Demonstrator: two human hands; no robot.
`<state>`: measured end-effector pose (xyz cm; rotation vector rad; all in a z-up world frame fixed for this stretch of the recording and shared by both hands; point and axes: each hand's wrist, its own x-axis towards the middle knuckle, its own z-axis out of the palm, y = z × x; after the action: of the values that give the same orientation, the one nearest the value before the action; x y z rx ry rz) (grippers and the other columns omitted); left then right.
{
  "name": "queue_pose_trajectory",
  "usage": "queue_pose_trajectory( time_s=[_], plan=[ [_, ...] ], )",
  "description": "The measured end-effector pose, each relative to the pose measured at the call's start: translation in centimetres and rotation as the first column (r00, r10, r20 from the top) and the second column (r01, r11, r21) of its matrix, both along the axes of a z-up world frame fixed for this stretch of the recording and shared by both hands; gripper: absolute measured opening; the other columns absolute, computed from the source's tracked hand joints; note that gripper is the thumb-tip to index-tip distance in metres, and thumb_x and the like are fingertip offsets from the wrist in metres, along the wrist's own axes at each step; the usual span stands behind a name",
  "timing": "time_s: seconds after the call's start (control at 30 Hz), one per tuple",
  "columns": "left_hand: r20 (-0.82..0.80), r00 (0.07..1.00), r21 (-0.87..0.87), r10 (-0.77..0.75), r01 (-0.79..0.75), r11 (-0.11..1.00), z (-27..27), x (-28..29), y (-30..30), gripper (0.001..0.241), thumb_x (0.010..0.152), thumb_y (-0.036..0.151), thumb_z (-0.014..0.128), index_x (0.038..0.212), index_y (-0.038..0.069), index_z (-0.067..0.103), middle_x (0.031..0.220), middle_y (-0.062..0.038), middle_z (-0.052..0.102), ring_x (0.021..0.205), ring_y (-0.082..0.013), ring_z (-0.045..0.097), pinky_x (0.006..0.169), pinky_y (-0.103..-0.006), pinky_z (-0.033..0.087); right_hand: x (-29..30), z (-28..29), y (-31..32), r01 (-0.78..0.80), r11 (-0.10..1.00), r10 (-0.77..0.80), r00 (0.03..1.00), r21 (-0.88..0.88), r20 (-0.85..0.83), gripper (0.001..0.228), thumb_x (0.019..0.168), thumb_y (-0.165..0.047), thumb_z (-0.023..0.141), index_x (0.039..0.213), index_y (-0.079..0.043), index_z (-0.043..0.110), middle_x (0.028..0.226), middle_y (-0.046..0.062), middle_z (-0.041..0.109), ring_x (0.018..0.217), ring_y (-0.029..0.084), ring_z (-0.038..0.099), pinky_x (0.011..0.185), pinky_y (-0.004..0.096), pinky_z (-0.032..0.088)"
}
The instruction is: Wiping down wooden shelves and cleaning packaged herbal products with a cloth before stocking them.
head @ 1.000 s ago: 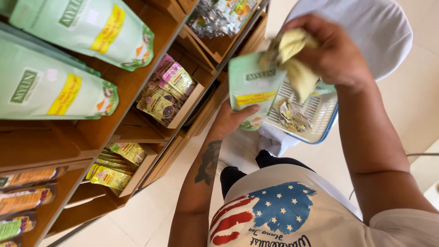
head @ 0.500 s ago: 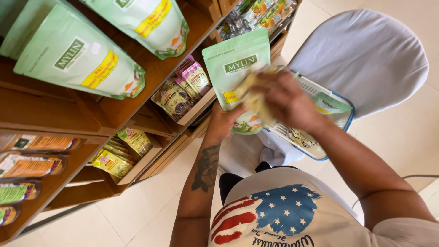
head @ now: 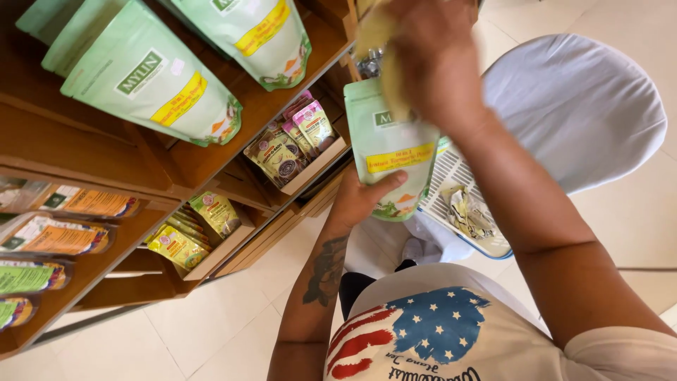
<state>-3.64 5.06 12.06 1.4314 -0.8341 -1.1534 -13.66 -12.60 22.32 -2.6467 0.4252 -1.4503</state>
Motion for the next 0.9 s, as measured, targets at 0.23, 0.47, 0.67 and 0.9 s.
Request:
queue_pose_trajectory(
  time_s=[0.23, 0.47, 0.67, 0.9],
  plan=[
    [-0.035, 0.971, -0.123, 0.238, -0.241, 0.963, -1.8, 2.5, 0.9, 0.033, 0.087, 0.02, 0.075, 0.109, -0.005, 0.073, 0.092, -0.011, 0.077, 0.073, -0.0161, 0.072, 0.063, -0.0253, 0.058, -2.5, -3.8, 3.9, -0.17, 0.88, 0.147, 0.985, 0.444, 0.086, 0.042, 0.094, 0.017, 0.056, 0.135, 0.008, 0.054, 0.114, 0.021, 0.056, 0.091, 0.03, 0.058, 0.077, 0.038, 0.052],
    [0.005, 0.947, -0.271, 0.321, -0.307, 0.912, -1.1, 4.9, 2.4, 0.046, 0.09, 0.023, 0.084, 0.127, 0.002, 0.066, 0.112, -0.016, 0.074, 0.103, -0.019, 0.068, 0.099, -0.0484, 0.052, -6.3, -14.7, 7.8, -0.226, 0.628, 0.523, 0.831, 0.744, -0.189, 0.039, 0.068, 0.002, 0.076, 0.104, -0.013, 0.074, 0.105, 0.013, 0.07, 0.102, 0.04, 0.071, 0.09, 0.051, 0.053],
    [0.092, 0.933, -0.298, 0.348, -0.308, 0.904, -0.2, 4.9, 3.4, 0.05, 0.084, 0.022, 0.088, 0.123, 0.0, 0.066, 0.109, -0.019, 0.074, 0.105, -0.0219, 0.067, 0.096, -0.0496, 0.052, -2.8, -8.3, 6.8, -0.122, 0.273, 0.518, 0.854, 0.954, -0.039, 0.074, 0.076, -0.007, 0.08, 0.144, -0.007, 0.052, 0.134, 0.023, 0.061, 0.131, 0.039, 0.054, 0.107, 0.053, 0.042],
    [0.189, 0.81, -0.411, 0.556, -0.449, 0.794, 3.5, 8.2, 4.7, 0.047, 0.086, 0.025, 0.087, 0.122, 0.004, 0.066, 0.103, -0.022, 0.074, 0.092, -0.0321, 0.073, 0.095, -0.0538, 0.055, 5.0, -9.6, 8.4, -0.269, 0.214, 0.399, 0.901, 0.939, 0.167, 0.042, 0.097, -0.025, 0.075, 0.136, -0.013, 0.065, 0.111, 0.011, 0.062, 0.103, 0.021, 0.06, 0.093, 0.043, 0.051]
  ],
)
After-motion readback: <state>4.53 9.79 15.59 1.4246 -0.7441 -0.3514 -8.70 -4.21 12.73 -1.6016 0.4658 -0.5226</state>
